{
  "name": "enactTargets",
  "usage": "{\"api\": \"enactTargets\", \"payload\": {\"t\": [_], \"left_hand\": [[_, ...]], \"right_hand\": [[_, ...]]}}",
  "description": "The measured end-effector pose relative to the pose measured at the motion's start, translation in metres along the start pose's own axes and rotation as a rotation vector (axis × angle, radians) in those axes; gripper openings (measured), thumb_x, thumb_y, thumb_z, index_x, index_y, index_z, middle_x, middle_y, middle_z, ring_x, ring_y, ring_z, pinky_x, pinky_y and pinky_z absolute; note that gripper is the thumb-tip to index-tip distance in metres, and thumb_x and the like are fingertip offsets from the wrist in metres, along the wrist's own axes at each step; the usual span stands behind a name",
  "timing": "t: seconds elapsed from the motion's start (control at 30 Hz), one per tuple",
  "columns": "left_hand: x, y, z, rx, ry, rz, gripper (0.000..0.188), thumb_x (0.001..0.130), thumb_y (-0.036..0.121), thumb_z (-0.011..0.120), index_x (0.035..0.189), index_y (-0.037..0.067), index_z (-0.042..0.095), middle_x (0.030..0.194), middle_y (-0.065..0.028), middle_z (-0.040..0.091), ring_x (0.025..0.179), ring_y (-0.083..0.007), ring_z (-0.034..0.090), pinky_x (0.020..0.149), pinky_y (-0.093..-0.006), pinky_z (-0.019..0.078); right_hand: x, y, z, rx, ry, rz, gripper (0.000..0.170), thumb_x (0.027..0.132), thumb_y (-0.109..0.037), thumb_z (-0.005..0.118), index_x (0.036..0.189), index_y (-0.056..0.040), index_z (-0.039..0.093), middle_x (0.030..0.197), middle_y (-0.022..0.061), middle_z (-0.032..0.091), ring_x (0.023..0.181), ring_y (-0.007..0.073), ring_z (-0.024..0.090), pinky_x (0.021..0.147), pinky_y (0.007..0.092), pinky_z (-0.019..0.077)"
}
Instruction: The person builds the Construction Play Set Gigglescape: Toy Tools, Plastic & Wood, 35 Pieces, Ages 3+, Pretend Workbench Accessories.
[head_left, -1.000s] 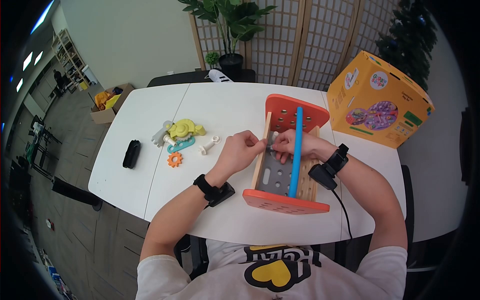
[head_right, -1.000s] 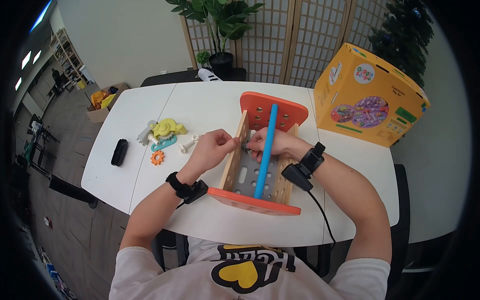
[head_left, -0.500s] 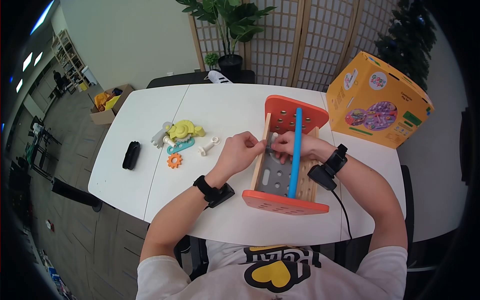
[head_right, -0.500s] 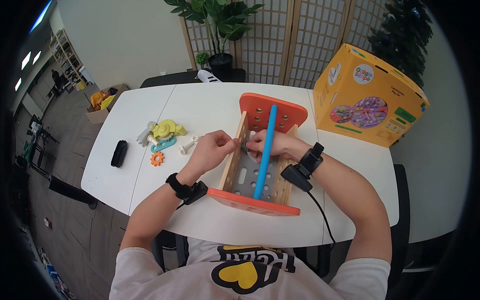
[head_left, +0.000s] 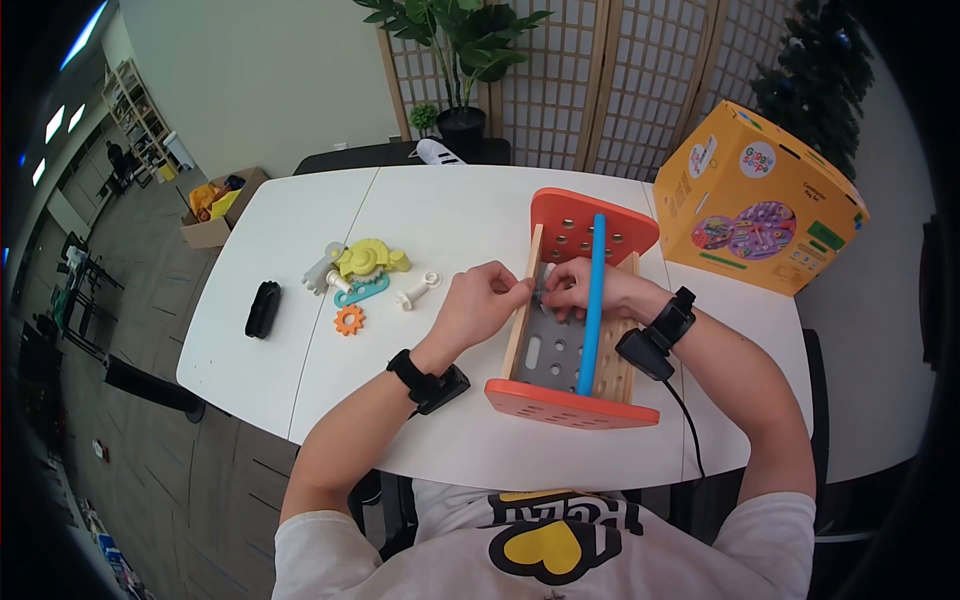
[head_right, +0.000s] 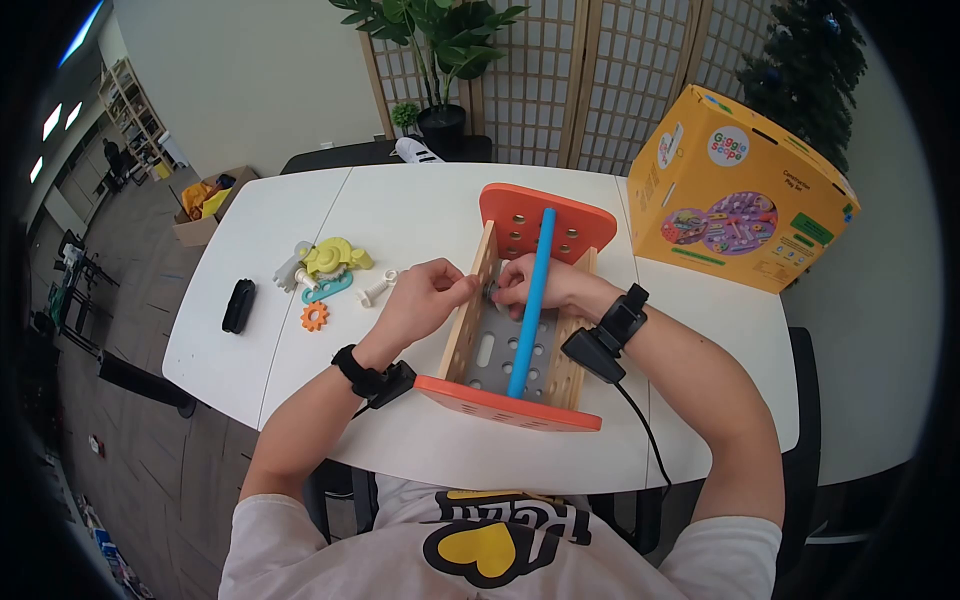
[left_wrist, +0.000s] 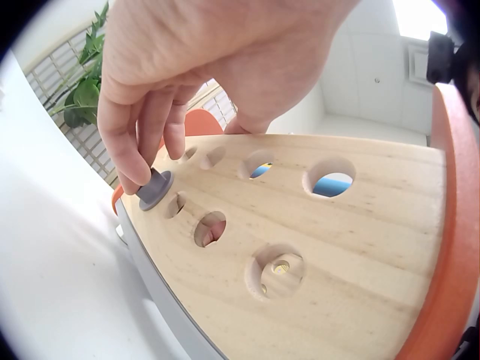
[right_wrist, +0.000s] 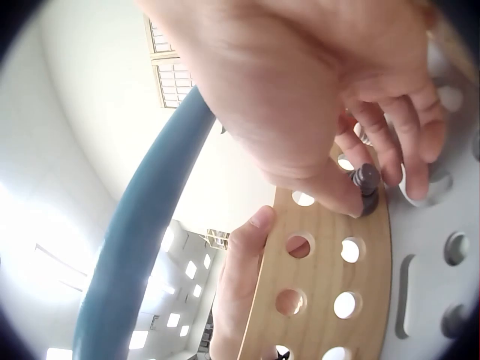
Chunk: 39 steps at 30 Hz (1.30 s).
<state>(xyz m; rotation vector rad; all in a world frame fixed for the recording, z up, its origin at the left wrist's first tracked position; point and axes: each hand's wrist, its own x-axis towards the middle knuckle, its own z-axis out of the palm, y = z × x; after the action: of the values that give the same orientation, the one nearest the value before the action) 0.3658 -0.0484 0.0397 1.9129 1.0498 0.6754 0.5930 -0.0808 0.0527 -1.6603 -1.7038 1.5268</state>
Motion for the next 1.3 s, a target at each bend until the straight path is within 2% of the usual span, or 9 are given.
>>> {"api": "enactTargets", "payload": {"t": [0.23, 0.43, 0.53, 0.63, 0.73, 0.83, 0.93, 1.13, 1.3], "left_hand": [[0.001, -0.001, 0.001, -0.006, 0.003, 0.008, 0.043, 0.092, 0.039, 0.071, 0.09, -0.004, 0.071, 0.081, -0.0175, 0.074, 0.076, -0.025, 0.073, 0.071, -0.0336, 0.0567], [0.002, -0.005, 0.002, -0.008, -0.002, 0.007, 0.043, 0.092, 0.039, 0.071, 0.09, -0.004, 0.071, 0.082, -0.0174, 0.075, 0.076, -0.0252, 0.073, 0.071, -0.0334, 0.0567], [0.001, -0.001, 0.001, 0.012, 0.007, -0.003, 0.043, 0.092, 0.039, 0.071, 0.09, -0.004, 0.071, 0.082, -0.0174, 0.075, 0.076, -0.0253, 0.073, 0.072, -0.0334, 0.0567], [0.002, -0.002, 0.001, -0.009, -0.005, -0.002, 0.043, 0.092, 0.039, 0.071, 0.09, -0.004, 0.071, 0.082, -0.0176, 0.074, 0.076, -0.0255, 0.073, 0.072, -0.0336, 0.0567], [0.0, 0.002, 0.0, -0.004, -0.005, -0.001, 0.043, 0.092, 0.039, 0.071, 0.09, -0.004, 0.071, 0.082, -0.0178, 0.074, 0.076, -0.0257, 0.073, 0.072, -0.0337, 0.0567], [0.001, 0.002, 0.0, 0.04, 0.003, -0.004, 0.044, 0.092, 0.039, 0.071, 0.09, -0.004, 0.07, 0.082, -0.018, 0.074, 0.077, -0.0257, 0.073, 0.072, -0.0337, 0.0567], [-0.001, 0.007, -0.002, 0.035, -0.043, -0.053, 0.041, 0.094, 0.037, 0.069, 0.095, -0.003, 0.07, 0.087, -0.0151, 0.076, 0.082, -0.0192, 0.071, 0.077, -0.032, 0.0544], [-0.001, 0.008, -0.003, 0.028, -0.044, -0.048, 0.041, 0.095, 0.038, 0.069, 0.095, -0.003, 0.07, 0.087, -0.0143, 0.075, 0.081, -0.0183, 0.07, 0.076, -0.0317, 0.0542], [0.0, 0.004, -0.001, 0.025, -0.038, -0.051, 0.04, 0.095, 0.037, 0.069, 0.094, -0.003, 0.07, 0.087, -0.0138, 0.075, 0.081, -0.0174, 0.07, 0.076, -0.0315, 0.054]], "right_hand": [[0.001, -0.011, 0.002, 0.18, 0.043, 0.249, 0.029, 0.104, -0.023, 0.055, 0.12, 0.0006, 0.059, 0.098, 0.0069, 0.069, 0.082, 0.0139, 0.071, 0.065, 0.0257, 0.053], [-0.001, -0.001, 0.005, 0.105, 0.038, 0.03, 0.028, 0.105, -0.023, 0.052, 0.12, 0.0002, 0.057, 0.098, 0.0077, 0.069, 0.082, 0.0143, 0.071, 0.065, 0.0255, 0.0531], [0.002, -0.001, 0.004, 0.108, -0.01, 0.071, 0.028, 0.105, -0.024, 0.053, 0.12, -0.0011, 0.056, 0.099, 0.0083, 0.068, 0.081, 0.0146, 0.071, 0.064, 0.0254, 0.0532], [0.003, -0.005, 0.002, 0.187, -0.029, 0.231, 0.027, 0.104, -0.025, 0.055, 0.119, -0.0021, 0.056, 0.099, 0.0081, 0.067, 0.081, 0.0149, 0.071, 0.064, 0.0248, 0.0531], [-0.002, -0.014, 0.006, 0.261, 0.058, 0.255, 0.028, 0.105, -0.029, 0.054, 0.116, -0.0025, 0.058, 0.097, 0.0075, 0.067, 0.081, 0.0151, 0.072, 0.062, 0.0246, 0.0531], [-0.005, -0.012, 0.01, 0.145, 0.065, 0.118, 0.032, 0.107, -0.032, 0.05, 0.113, -0.0022, 0.059, 0.097, 0.0075, 0.067, 0.08, 0.0155, 0.072, 0.061, 0.0245, 0.0527], [0.003, 0.005, 0.009, 0.114, 0.046, -0.024, 0.039, 0.106, -0.036, 0.051, 0.109, 0.002, 0.059, 0.094, 0.0106, 0.068, 0.073, 0.0184, 0.072, 0.061, 0.0275, 0.0572], [0.0, -0.012, 0.006, 0.226, 0.018, 0.255, 0.037, 0.105, -0.034, 0.054, 0.106, 0.0022, 0.06, 0.091, 0.0104, 0.069, 0.07, 0.0175, 0.072, 0.061, 0.0271, 0.0573], [-0.001, -0.005, 0.012, 0.176, 0.059, 0.088, 0.038, 0.107, -0.035, 0.051, 0.111, 0.0024, 0.06, 0.091, 0.0103, 0.069, 0.07, 0.0171, 0.072, 0.059, 0.0273, 0.0577]]}}
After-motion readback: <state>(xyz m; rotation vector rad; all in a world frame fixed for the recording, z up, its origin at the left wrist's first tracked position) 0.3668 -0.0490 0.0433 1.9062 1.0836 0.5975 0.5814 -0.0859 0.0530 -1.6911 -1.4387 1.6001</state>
